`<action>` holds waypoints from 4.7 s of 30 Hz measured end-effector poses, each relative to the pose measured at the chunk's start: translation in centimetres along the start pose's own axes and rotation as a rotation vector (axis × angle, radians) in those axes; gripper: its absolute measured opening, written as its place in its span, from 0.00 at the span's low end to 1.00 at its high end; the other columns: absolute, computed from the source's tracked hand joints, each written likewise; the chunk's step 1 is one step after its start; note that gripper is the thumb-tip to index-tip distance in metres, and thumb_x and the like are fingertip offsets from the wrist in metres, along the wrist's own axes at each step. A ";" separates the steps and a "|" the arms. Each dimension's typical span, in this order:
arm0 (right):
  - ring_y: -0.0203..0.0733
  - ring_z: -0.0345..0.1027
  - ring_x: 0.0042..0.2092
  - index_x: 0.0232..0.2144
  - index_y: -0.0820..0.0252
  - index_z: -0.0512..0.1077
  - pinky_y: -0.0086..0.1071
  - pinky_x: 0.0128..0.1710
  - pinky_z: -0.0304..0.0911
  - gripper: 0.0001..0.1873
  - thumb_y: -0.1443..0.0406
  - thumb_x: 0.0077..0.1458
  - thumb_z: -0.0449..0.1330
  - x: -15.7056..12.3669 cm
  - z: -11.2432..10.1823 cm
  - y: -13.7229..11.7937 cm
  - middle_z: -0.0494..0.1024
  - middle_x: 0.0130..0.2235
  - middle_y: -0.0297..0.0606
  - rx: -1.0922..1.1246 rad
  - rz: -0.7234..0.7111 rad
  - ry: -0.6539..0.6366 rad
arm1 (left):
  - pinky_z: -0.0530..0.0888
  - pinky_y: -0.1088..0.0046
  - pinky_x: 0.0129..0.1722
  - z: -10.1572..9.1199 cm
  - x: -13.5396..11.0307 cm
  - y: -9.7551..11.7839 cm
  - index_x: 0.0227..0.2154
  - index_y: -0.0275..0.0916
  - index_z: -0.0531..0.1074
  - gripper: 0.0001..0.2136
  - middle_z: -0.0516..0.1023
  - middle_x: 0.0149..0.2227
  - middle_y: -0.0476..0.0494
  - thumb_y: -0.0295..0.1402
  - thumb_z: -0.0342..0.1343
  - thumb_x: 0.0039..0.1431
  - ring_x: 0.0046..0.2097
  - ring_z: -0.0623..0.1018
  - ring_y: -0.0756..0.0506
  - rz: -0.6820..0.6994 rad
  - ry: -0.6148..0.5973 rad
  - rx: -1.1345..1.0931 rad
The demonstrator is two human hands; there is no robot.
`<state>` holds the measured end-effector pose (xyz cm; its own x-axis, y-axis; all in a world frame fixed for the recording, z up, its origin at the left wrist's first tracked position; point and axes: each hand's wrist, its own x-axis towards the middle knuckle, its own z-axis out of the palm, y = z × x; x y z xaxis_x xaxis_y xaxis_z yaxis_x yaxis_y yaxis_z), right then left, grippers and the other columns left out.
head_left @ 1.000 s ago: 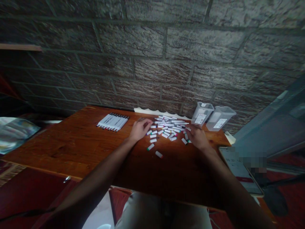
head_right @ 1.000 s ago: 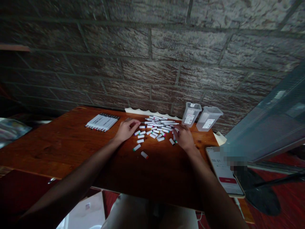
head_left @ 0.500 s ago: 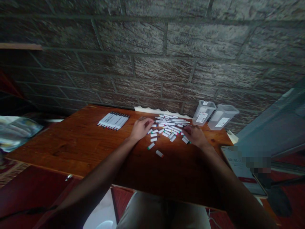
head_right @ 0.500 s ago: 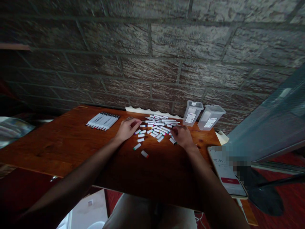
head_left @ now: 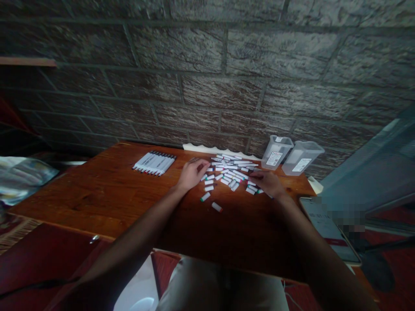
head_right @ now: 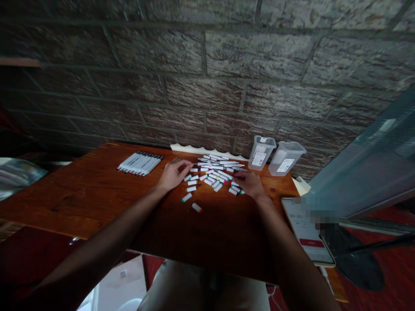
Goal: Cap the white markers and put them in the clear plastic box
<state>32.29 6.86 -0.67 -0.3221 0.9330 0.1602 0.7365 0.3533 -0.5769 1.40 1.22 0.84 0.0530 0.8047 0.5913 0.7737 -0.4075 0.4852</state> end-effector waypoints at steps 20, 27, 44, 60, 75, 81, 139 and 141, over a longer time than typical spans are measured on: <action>0.41 0.75 0.38 0.36 0.56 0.79 0.33 0.40 0.66 0.11 0.60 0.57 0.58 0.1 1.1 -0.3 0.82 0.37 0.37 -0.080 -0.147 0.012 | 0.71 0.69 0.41 0.1 -0.1 0.5 0.34 0.39 0.75 0.11 0.79 0.33 0.44 0.39 0.51 0.62 0.37 0.77 0.45 0.010 0.000 -0.015; 0.41 0.74 0.36 0.33 0.55 0.80 0.33 0.40 0.66 0.10 0.59 0.54 0.60 0.0 0.6 -1.0 0.82 0.36 0.37 -0.105 -0.128 0.046 | 0.70 0.72 0.36 0.1 -0.2 0.9 0.31 0.39 0.75 0.15 0.79 0.30 0.46 0.41 0.48 0.65 0.33 0.76 0.47 0.007 0.003 -0.047; 0.42 0.72 0.34 0.37 0.58 0.79 0.34 0.35 0.66 0.20 0.51 0.48 0.65 -4.2 3.0 -9.4 0.82 0.36 0.38 0.680 -0.037 0.125 | 0.61 0.77 0.24 1.7 -0.5 3.4 0.37 0.35 0.78 0.16 0.72 0.24 0.50 0.43 0.64 0.51 0.23 0.65 0.55 -0.382 -0.327 -1.107; 0.42 0.72 0.34 0.30 0.58 0.78 0.30 0.33 0.65 0.21 0.49 0.56 0.56 -4.3 2.0 -5.5 0.78 0.27 0.35 0.402 -0.059 0.241 | 0.69 0.70 0.34 -5.6 0.2 -4.5 0.29 0.44 0.79 0.11 0.80 0.30 0.44 0.44 0.57 0.55 0.35 0.77 0.42 -0.392 -0.136 0.317; 0.39 0.71 0.31 0.32 0.60 0.79 0.28 0.31 0.62 0.23 0.48 0.56 0.56 -4.5 1.5 -5.3 0.80 0.31 0.37 0.319 -0.035 0.266 | 0.73 0.66 0.40 -6.1 -0.2 -6.0 0.38 0.47 0.80 0.17 0.81 0.41 0.40 0.50 0.52 0.56 0.45 0.78 0.37 -0.681 -0.159 0.632; 0.39 0.72 0.32 0.32 0.60 0.78 0.29 0.34 0.63 0.22 0.48 0.56 0.57 -4.4 1.6 -5.1 0.80 0.32 0.37 0.311 -0.033 0.261 | 0.73 0.65 0.43 -6.3 -0.1 -6.3 0.41 0.46 0.79 0.13 0.81 0.43 0.38 0.39 0.53 0.57 0.46 0.78 0.37 -0.747 -0.107 0.662; 0.40 0.72 0.27 0.32 0.58 0.79 0.30 0.27 0.63 0.24 0.46 0.56 0.54 -3.9 1.2 -4.3 0.80 0.28 0.37 0.105 -0.075 0.294 | 0.71 0.73 0.44 -1.4 -0.8 -2.1 0.38 0.44 0.77 0.18 0.81 0.38 0.47 0.43 0.42 0.66 0.40 0.78 0.47 -0.148 -0.248 0.328; 0.40 0.72 0.28 0.34 0.57 0.79 0.31 0.29 0.64 0.22 0.48 0.56 0.54 -3.6 1.3 -3.8 0.80 0.30 0.39 0.052 -0.132 0.319 | 0.70 0.73 0.44 -1.5 -0.9 -2.3 0.37 0.43 0.77 0.18 0.81 0.38 0.46 0.43 0.43 0.66 0.41 0.78 0.47 -0.169 -0.237 0.326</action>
<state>29.85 2.06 -0.10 -0.2041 0.8568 0.4735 0.6672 0.4757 -0.5732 -1.34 0.83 0.16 0.0220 0.9408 0.3383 0.9409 -0.1339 0.3112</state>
